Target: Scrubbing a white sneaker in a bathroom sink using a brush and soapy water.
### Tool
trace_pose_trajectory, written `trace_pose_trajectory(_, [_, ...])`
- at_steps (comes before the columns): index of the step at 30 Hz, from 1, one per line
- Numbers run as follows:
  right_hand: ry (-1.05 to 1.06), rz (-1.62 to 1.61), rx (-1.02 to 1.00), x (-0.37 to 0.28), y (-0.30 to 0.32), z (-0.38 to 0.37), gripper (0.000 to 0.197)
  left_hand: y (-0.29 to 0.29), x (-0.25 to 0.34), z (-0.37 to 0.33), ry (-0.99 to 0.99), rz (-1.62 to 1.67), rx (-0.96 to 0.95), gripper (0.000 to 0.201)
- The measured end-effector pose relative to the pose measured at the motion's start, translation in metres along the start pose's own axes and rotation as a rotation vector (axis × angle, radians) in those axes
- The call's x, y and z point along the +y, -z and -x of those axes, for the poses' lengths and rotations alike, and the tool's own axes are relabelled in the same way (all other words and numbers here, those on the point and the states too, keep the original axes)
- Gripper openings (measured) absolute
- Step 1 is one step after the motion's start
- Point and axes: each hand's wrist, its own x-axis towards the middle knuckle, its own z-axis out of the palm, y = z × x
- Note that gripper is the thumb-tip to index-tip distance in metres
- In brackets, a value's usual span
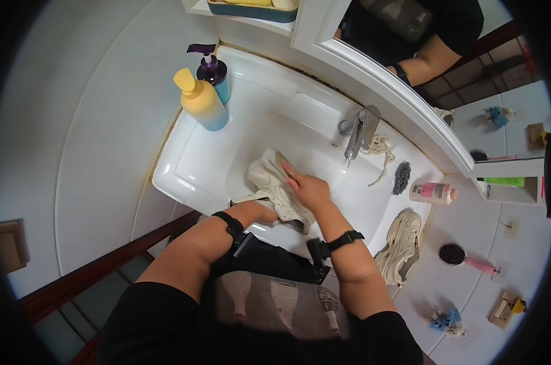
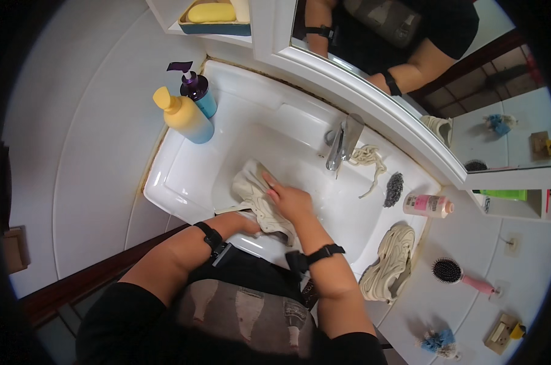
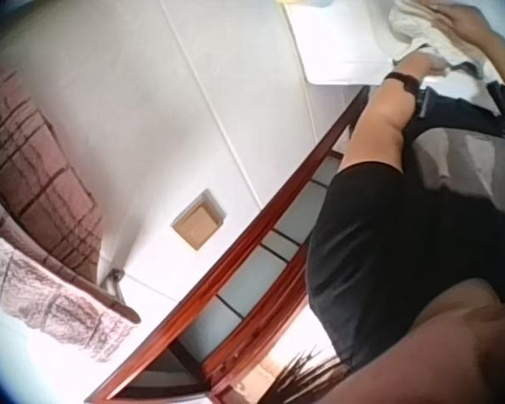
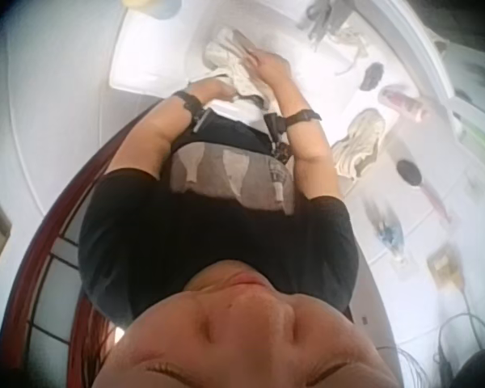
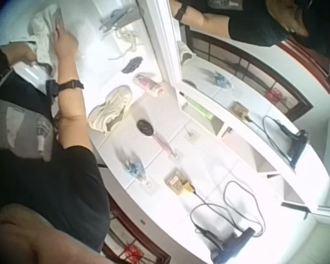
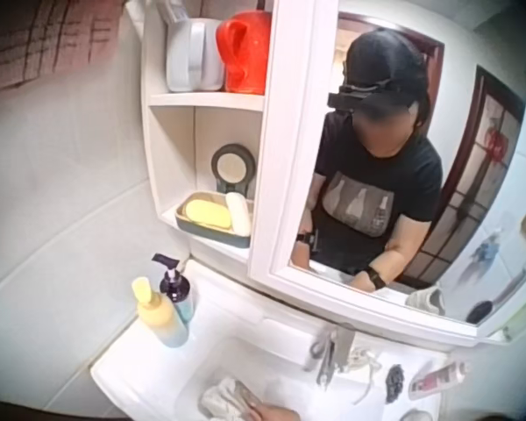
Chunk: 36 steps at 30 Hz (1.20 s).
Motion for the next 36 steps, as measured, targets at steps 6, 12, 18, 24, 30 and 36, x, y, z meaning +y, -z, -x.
trace_pose_trajectory(6, [-0.08, 0.044, -0.083, 0.087, -0.026, 0.093, 0.044, -0.001, -0.031, 0.011, -0.209, 1.332, -0.137, 0.041])
trace_pose_trajectory(12, [-0.107, 0.088, -0.048, 0.041, -0.019, 0.046, 0.043, 0.019, -0.004, -0.011, 0.109, 1.652, 0.421, 0.054])
trace_pose_trajectory(18, [-0.097, 0.005, 0.166, 0.005, -0.008, -0.012, 0.044, 0.008, 0.002, -0.04, 0.215, 1.423, 0.54, 0.05])
trace_pose_trajectory(24, [-0.118, 0.136, 0.026, 0.051, -0.027, 0.056, 0.043, 0.01, -0.008, -0.043, 0.278, 1.254, 0.563, 0.052])
trace_pose_trajectory(30, [-0.125, 0.137, 0.034, 0.042, -0.038, 0.063, 0.043, 0.004, -0.024, -0.061, 0.428, 1.112, 0.49, 0.065])
trace_pose_trajectory(36, [-0.183, 0.119, 0.149, 0.001, 0.003, -0.035, 0.043, 0.035, 0.007, -0.026, 0.332, 0.881, 0.527, 0.062])
